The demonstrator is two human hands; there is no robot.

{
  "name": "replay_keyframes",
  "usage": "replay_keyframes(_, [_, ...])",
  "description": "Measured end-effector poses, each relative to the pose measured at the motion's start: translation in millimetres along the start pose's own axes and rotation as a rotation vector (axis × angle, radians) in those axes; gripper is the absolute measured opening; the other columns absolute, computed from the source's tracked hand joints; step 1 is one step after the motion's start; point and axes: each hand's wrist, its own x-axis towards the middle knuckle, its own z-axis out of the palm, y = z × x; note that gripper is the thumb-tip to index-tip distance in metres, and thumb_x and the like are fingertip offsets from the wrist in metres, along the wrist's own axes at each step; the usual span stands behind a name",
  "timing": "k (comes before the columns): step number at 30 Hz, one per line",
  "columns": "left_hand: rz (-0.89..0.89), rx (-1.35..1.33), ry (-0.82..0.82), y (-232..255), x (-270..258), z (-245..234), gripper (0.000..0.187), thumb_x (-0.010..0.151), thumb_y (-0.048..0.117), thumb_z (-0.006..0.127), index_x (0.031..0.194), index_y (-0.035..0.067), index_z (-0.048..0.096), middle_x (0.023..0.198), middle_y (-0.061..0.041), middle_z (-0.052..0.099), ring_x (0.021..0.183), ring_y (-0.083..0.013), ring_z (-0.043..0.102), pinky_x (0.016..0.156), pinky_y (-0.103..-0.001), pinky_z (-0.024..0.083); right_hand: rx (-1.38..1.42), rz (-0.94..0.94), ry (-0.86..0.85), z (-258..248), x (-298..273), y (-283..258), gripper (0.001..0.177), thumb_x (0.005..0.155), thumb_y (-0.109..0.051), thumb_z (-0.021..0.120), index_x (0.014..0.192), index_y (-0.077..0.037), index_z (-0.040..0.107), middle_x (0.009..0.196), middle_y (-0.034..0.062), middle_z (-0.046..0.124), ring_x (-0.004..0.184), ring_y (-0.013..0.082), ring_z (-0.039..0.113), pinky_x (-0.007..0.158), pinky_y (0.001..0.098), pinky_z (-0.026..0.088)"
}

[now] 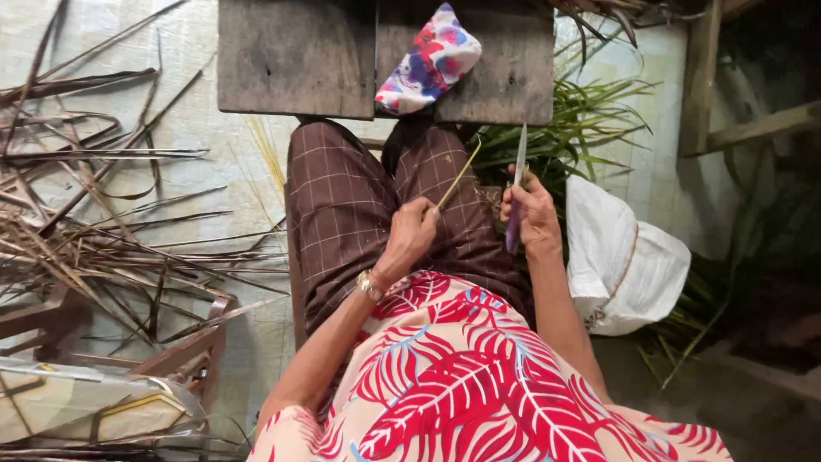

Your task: Stripping the leafy part from palm leaf ribs using a knife

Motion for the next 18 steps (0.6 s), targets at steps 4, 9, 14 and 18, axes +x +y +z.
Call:
replay_keyframes(4, [-0.026, 0.007, -0.013, -6.7, 26.2, 20.1, 0.019, 0.092, 0.026, 0.060, 0.094, 0.013, 0.074, 0.081, -0.019, 0.073, 0.086, -0.0414, 0.072, 0.076, -0.052, 0.054, -0.089, -0.042, -0.065, 18.0, -8.9, -2.9, 0.039, 0.096, -0.001, 0.064, 0.134, -0.006, 0.061, 0.066, 0.0166, 0.064, 0.046, 0.0220, 0.064, 0.037, 0.0327, 0.055])
replay_keyframes(9, [-0.032, 0.062, -0.051, 4.3, 28.2, 41.3, 0.020, 0.093, 0.028, 0.062, 0.100, 0.014, 0.074, 0.089, -0.020, 0.074, 0.095, -0.0442, 0.072, 0.079, -0.055, 0.055, -0.191, 0.040, -0.195, 45.6, -13.8, 7.2, 0.034, 0.089, -0.006, 0.071, 0.121, 0.000, 0.059, 0.060, 0.0230, 0.062, 0.033, 0.0215, 0.058, 0.024, 0.0327, 0.044])
replay_keyframes(14, [-0.075, 0.069, -0.098, 29.1, 19.5, 39.5, 0.023, 0.095, 0.032, 0.058, 0.103, 0.015, 0.071, 0.097, -0.021, 0.075, 0.102, -0.0465, 0.070, 0.087, -0.058, 0.055, -0.120, 0.056, -0.216, 45.8, -5.6, 14.6, 0.033, 0.090, -0.006, 0.070, 0.120, 0.001, 0.060, 0.054, 0.0186, 0.059, 0.028, 0.0187, 0.053, 0.022, 0.0300, 0.039])
replay_keyframes(18, [-0.090, 0.061, -0.107, 22.3, 18.0, 43.6, 0.023, 0.097, 0.034, 0.056, 0.106, 0.019, 0.070, 0.103, -0.020, 0.075, 0.108, -0.0461, 0.068, 0.092, -0.059, 0.054, -0.033, 0.099, -0.192, 29.6, 5.4, 33.7, 0.031, 0.091, -0.005, 0.069, 0.120, 0.003, 0.060, 0.053, 0.0172, 0.056, 0.026, 0.0176, 0.049, 0.022, 0.0302, 0.039])
